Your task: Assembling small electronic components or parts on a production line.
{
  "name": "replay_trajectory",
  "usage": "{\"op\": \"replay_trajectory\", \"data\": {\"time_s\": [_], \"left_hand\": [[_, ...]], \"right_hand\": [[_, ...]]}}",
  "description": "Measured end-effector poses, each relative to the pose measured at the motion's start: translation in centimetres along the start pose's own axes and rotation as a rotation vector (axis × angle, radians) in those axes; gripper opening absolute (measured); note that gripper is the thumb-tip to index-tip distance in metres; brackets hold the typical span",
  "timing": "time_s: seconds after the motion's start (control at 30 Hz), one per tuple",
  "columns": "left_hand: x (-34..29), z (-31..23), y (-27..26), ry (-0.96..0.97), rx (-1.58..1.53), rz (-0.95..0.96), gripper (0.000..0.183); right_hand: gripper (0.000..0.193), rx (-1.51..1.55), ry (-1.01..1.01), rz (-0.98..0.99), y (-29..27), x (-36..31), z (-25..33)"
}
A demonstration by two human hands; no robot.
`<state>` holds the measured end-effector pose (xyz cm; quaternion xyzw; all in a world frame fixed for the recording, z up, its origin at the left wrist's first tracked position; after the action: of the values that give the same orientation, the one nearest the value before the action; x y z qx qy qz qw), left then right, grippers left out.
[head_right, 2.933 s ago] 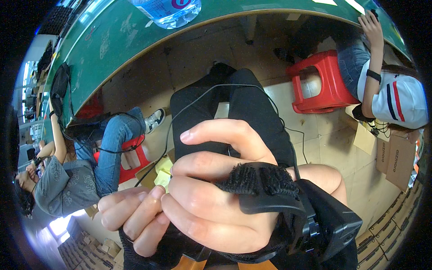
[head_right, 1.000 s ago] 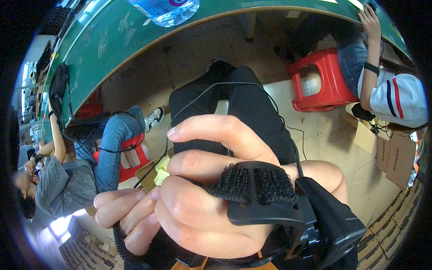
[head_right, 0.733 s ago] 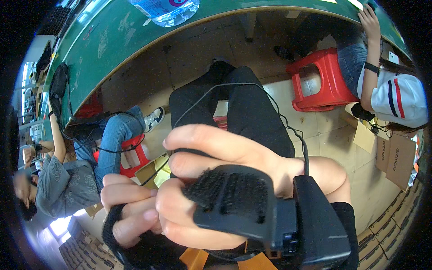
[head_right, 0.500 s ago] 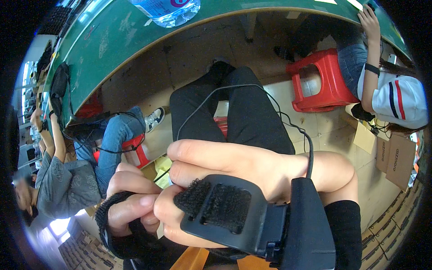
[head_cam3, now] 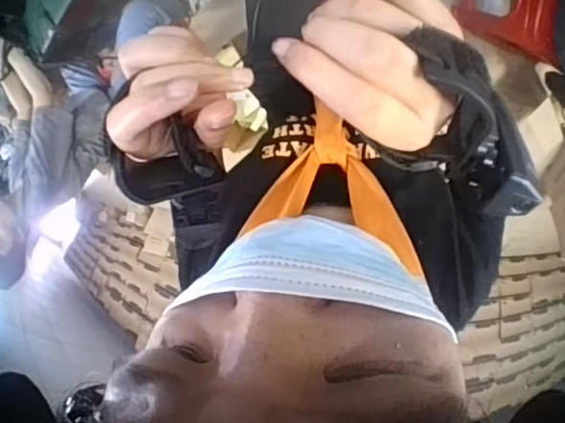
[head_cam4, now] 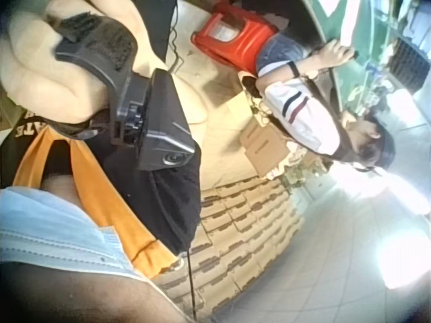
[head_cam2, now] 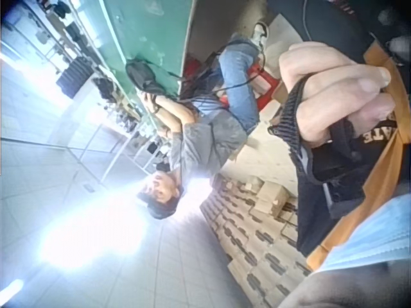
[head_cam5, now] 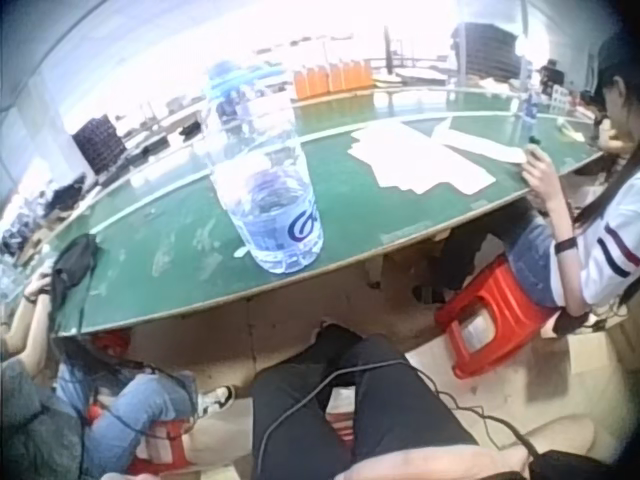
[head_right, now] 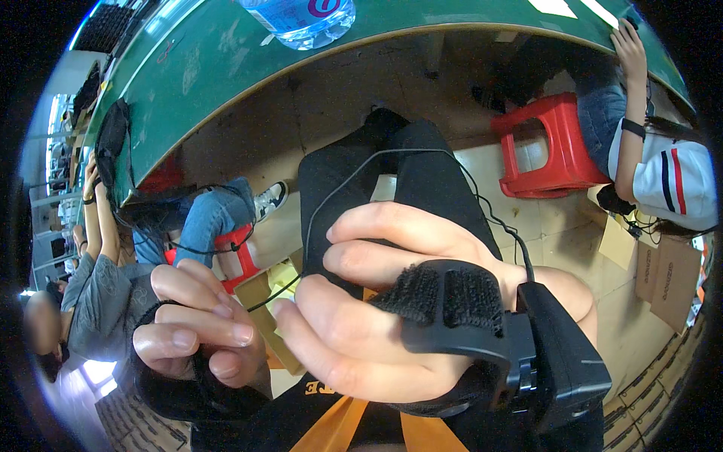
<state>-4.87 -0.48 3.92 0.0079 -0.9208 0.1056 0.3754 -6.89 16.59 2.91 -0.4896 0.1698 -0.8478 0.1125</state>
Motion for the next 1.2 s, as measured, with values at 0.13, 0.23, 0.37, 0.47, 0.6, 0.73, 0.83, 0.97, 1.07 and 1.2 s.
{"op": "replay_trajectory", "data": {"time_s": [0.13, 0.23, 0.37, 0.47, 0.6, 0.73, 0.83, 0.97, 1.07, 1.2], "left_hand": [[0.0, -0.2, 0.4, -0.019, 0.011, -0.052, 0.037], [-0.1, -0.3, 0.9, -0.007, 0.032, -0.068, 0.039], [-0.5, -0.2, 1.2, 0.038, 0.071, -0.104, 0.038], [-0.5, -0.9, 1.2, 0.052, 0.144, -0.062, 0.037], [-0.1, -1.0, 1.2, 0.019, 0.144, 0.017, 0.029], [-0.5, -1.0, 0.7, 0.011, 0.161, 0.048, 0.020], [-0.7, -1.0, 0.8, 0.071, 0.213, 0.020, 0.020], [-0.2, -2.3, 0.7, 0.029, 0.320, 0.122, 0.022], [0.3, -3.5, 0.5, -0.013, 0.498, 0.277, 0.024], [0.4, -4.2, 0.7, 0.016, 0.564, 0.337, 0.028]], "right_hand": [[0.030, 0.012, -0.055, -0.019, 0.2, 0.2, 0.0], [0.029, -0.004, -0.034, -0.015, 0.2, 0.4, 0.4], [0.029, 0.045, 0.024, -0.080, 0.2, 0.4, 0.5], [0.029, 0.063, 0.029, -0.048, -0.2, 1.3, 1.0], [0.029, -0.014, 0.164, 0.001, 0.0, 2.8, 2.1], [0.027, 0.045, 0.119, -0.005, 0.0, 1.5, 1.3], [0.026, 0.100, 0.131, -0.063, -0.1, 0.9, 0.9], [0.025, 0.111, 0.192, -0.017, -0.3, 0.9, 1.1], [0.025, 0.084, 0.215, 0.019, -0.5, 1.0, 1.2], [0.028, 0.073, 0.227, 0.064, -0.6, 1.5, 1.2]]}}
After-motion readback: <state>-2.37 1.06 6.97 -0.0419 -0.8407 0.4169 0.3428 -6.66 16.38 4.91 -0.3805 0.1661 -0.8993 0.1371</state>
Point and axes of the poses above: each hand's wrist, its own x-axis towards the middle knuckle, its own y-axis out of the palm, z = x × y, the point moved 3 cm from there along x, towards the middle knuckle, and after that the axes turned 7 degrees about -z, right-handed, at the moved point
